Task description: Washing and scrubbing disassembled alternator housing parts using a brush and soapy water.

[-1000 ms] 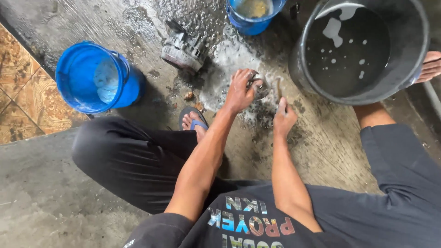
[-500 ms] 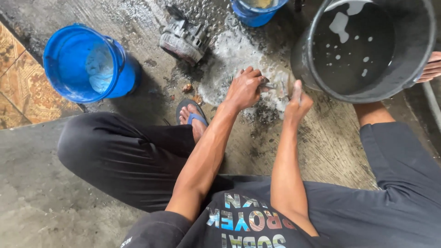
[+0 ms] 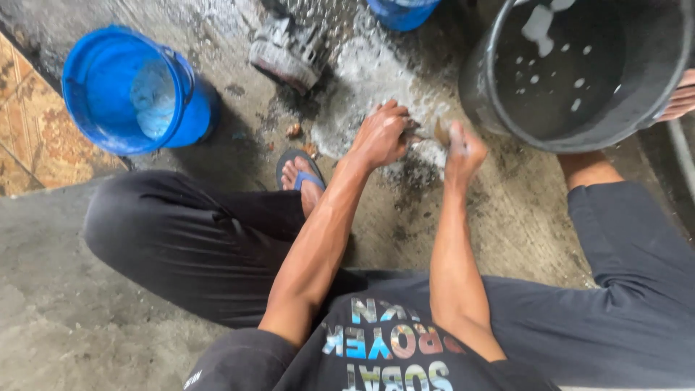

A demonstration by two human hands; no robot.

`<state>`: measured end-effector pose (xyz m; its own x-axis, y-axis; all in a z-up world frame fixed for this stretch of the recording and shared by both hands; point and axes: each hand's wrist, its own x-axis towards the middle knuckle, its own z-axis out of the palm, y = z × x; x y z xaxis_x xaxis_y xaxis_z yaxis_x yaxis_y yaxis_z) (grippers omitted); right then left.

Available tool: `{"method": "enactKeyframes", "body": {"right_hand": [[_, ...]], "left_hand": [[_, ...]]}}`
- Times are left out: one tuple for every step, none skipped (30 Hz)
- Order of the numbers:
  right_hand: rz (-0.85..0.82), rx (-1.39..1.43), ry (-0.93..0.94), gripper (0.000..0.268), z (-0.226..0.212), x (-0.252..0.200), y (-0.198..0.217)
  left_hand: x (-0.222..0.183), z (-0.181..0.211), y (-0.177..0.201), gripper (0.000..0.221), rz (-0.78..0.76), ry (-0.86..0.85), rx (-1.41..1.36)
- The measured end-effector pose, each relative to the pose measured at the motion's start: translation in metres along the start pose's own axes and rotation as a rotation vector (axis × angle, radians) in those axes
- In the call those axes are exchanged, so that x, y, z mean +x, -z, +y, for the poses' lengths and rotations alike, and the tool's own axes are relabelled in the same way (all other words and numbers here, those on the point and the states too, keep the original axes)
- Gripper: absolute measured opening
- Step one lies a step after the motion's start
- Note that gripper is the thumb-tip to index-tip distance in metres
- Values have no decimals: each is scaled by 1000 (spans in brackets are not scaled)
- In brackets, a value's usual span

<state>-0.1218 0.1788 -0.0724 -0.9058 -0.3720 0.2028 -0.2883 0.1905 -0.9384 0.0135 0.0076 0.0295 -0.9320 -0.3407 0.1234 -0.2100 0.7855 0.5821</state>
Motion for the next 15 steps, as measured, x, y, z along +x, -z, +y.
{"method": "enactKeyframes", "body": {"right_hand": [[5, 9, 13, 43, -12, 0, 1], [12, -25, -10, 47, -24, 0, 1], [10, -64, -52, 52, -33, -12, 3], [7, -61, -58, 52, -23, 1, -5], [-59, -28, 11, 41, -12, 6, -7], [-124, 7, 78, 33, -1, 11, -9], [-111, -3, 80, 33, -9, 0, 1], [-50, -38, -41, 38, -19, -11, 11], [2, -52, -151, 43, -30, -16, 10], [6, -41, -139, 43, -39, -6, 4], [12, -50, -130, 39, -46, -6, 2], [18, -59, -121, 35, -53, -7, -1], [15, -57, -123, 35, -47, 1, -7], [-2, -106, -75, 34, -41, 9, -13], [-14, -170, -38, 34, -35, 12, -10]], "left_hand": [[4, 2, 4, 18, 11, -8, 10], [8, 3, 8, 15, 9, -6, 7], [2, 5, 8, 15, -8, 10, -2], [7, -3, 4, 15, -12, 15, 1], [6, -7, -3, 16, -9, -2, 14], [4, -10, -11, 19, -5, -19, 27], [2, -1, -3, 19, -8, -32, 20], [1, 9, 7, 19, -15, -40, 8], [1, 13, 23, 19, -10, -40, 15], [8, 10, 21, 19, 1, -47, 26], [6, 8, 15, 15, 14, -45, 23], [5, 6, 8, 12, 27, -43, 19], [8, 1, 7, 12, 26, -39, 21], [11, -4, 5, 15, 29, -46, 42], [12, -4, -1, 17, 21, -57, 46]]}}
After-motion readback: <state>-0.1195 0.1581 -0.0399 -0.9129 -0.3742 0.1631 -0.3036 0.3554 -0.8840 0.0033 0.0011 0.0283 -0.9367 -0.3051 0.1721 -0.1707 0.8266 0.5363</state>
